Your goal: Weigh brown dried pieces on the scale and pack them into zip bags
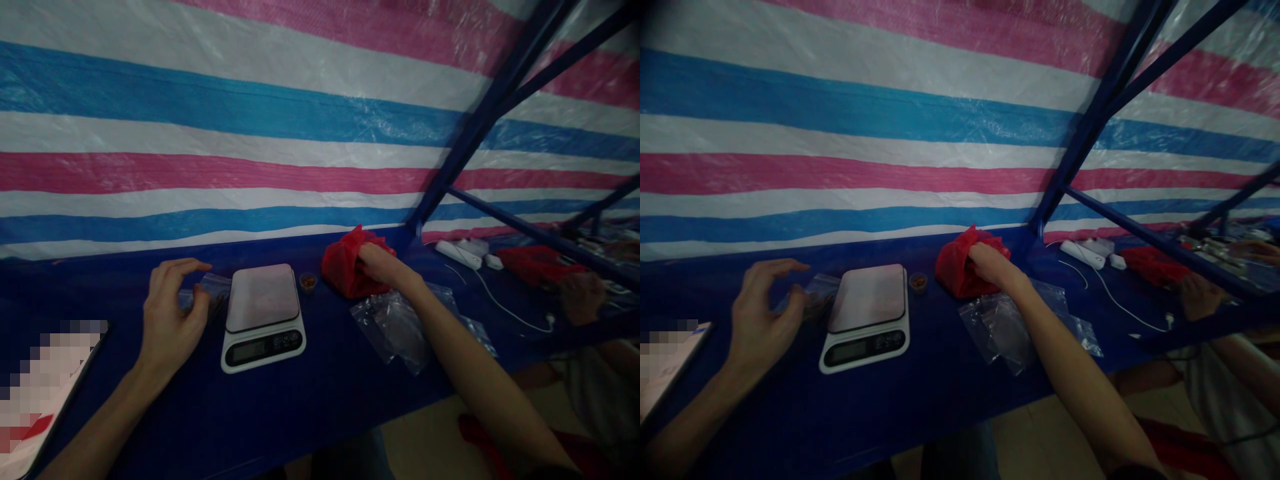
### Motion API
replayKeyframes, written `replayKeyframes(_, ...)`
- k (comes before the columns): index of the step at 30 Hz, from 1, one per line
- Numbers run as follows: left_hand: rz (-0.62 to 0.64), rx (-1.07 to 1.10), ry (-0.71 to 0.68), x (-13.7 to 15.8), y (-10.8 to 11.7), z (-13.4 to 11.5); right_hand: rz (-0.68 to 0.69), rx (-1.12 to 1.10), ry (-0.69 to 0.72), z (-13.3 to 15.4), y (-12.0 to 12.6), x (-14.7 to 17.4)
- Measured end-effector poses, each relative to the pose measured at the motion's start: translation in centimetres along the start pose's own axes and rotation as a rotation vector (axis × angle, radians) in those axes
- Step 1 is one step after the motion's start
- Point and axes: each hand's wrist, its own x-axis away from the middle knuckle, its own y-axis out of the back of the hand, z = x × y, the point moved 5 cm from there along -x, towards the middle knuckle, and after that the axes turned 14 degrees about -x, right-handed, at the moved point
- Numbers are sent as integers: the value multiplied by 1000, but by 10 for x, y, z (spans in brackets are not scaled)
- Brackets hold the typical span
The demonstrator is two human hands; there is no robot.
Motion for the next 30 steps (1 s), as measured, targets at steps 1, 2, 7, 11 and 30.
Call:
replayKeyframes(1, -6, 1, -1, 0, 0, 0, -4, 5, 2, 1, 1, 0)
replayKeyframes(2, -12, 1, -1, 0, 0, 0, -9, 12, -2, 2, 2, 0)
replayKeyframes(7, -31, -2, -26, -1, 0, -1, -43, 40, -8, 6, 8, -3)
replayKeyframes(11, -52, -1, -21, -1, 3, -3, -184, -12, 76, 15, 40, 6)
replayKeyframes(30, -48, -6, -23, 0, 3, -6, -254, -317, 245, 93, -51, -13)
